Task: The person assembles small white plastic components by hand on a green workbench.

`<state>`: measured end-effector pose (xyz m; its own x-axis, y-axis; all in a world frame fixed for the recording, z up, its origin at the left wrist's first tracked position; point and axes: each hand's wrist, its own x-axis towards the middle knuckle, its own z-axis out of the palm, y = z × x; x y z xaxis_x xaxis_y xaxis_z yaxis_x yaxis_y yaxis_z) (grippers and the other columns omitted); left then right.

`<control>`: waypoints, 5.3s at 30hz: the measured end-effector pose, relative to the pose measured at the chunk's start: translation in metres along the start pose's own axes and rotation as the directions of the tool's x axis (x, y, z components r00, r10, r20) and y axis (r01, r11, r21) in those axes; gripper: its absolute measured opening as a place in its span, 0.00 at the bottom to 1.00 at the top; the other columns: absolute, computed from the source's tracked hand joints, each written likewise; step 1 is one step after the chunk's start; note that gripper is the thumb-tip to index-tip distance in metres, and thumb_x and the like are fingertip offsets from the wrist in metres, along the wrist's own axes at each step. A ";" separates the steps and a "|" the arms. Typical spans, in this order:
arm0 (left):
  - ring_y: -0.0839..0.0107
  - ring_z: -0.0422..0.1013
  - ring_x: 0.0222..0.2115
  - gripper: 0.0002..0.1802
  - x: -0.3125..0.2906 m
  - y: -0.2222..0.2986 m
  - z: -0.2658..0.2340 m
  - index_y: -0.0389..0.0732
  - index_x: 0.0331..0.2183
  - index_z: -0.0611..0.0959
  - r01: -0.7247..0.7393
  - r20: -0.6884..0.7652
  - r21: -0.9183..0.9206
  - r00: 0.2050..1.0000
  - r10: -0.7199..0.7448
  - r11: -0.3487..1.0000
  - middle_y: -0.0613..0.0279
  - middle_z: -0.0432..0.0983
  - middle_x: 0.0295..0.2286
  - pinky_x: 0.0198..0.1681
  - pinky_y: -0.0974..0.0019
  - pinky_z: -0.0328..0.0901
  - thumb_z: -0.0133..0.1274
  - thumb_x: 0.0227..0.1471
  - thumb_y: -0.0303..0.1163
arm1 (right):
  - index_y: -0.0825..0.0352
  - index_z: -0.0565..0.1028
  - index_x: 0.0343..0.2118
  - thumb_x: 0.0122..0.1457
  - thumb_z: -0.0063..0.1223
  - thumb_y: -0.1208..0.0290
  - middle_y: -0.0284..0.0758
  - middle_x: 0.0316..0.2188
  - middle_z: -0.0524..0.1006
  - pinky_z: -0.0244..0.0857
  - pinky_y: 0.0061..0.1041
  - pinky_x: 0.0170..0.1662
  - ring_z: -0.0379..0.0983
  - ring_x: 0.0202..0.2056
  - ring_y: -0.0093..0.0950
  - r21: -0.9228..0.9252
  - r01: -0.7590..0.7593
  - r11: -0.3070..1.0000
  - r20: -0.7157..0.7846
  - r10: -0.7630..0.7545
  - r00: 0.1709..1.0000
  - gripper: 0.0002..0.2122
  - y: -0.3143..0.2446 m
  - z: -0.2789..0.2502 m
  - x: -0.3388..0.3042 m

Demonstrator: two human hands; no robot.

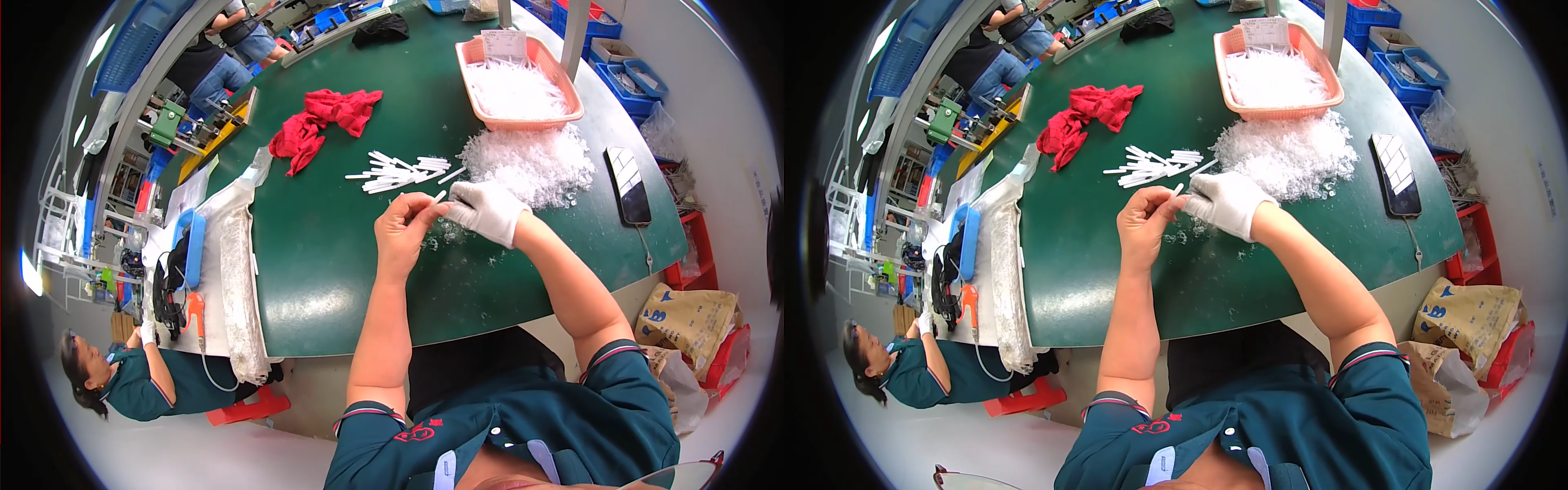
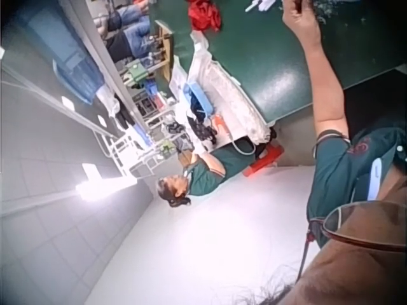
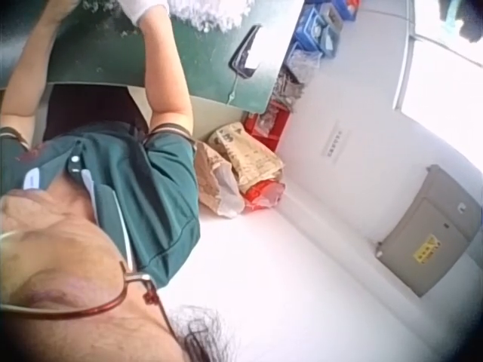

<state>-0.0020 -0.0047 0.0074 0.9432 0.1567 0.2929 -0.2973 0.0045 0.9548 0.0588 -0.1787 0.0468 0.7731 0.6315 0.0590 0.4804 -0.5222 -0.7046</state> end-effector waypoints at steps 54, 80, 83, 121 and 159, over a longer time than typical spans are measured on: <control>0.83 0.70 0.28 0.14 0.005 0.005 -0.010 0.37 0.42 0.77 0.168 -0.075 0.089 0.984 -0.162 0.982 0.66 0.76 0.31 0.26 0.80 0.61 0.54 0.50 0.24 | 0.70 0.71 0.37 0.58 0.53 0.65 0.49 0.32 0.77 0.67 0.34 0.40 0.74 0.37 0.45 0.292 0.015 0.956 -0.218 0.051 0.975 0.12 0.019 0.035 0.005; 0.80 0.72 0.26 0.14 0.000 0.011 0.006 0.35 0.39 0.77 0.280 0.110 -0.197 0.959 -0.263 0.939 0.63 0.78 0.28 0.28 0.77 0.64 0.59 0.47 0.21 | 0.68 0.75 0.28 0.53 0.58 0.74 0.29 0.18 0.70 0.62 0.19 0.28 0.64 0.23 0.15 0.502 0.138 0.854 -0.454 0.124 0.883 0.05 0.021 0.025 0.006; 0.78 0.71 0.26 0.20 0.000 0.015 0.006 0.35 0.44 0.75 0.248 0.089 -0.245 0.968 -0.233 0.937 0.55 0.79 0.29 0.29 0.78 0.62 0.59 0.48 0.22 | 0.69 0.74 0.29 0.55 0.58 0.72 0.22 0.21 0.68 0.58 0.14 0.28 0.59 0.25 0.12 0.673 0.067 0.736 -0.424 0.311 0.851 0.06 0.031 0.010 0.011; 0.66 0.77 0.34 0.09 0.001 -0.012 -0.007 0.43 0.33 0.77 0.285 0.133 -0.730 0.951 -0.279 0.621 0.54 0.78 0.36 0.37 0.68 0.72 0.54 0.49 0.18 | 0.66 0.70 0.29 0.57 0.52 0.56 0.44 0.25 0.73 0.65 0.37 0.33 0.72 0.29 0.45 0.166 0.068 0.984 -0.259 -0.023 0.966 0.16 0.000 0.032 -0.004; 0.72 0.74 0.29 0.03 0.016 -0.028 -0.014 0.37 0.33 0.76 -0.027 -0.299 0.156 0.952 0.073 0.987 0.58 0.78 0.32 0.32 0.70 0.69 0.52 0.53 0.23 | 0.64 0.73 0.29 0.55 0.57 0.61 0.25 0.13 0.64 0.48 0.20 0.15 0.56 0.12 0.17 0.891 -0.066 0.449 -0.132 0.395 0.909 0.11 0.025 -0.027 0.014</control>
<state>0.0196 0.0113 -0.0149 0.8314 0.4445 0.3335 -0.2961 -0.1535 0.9427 0.0926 -0.1981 0.0492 0.9471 0.2926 -0.1315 -0.2044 0.2346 -0.9504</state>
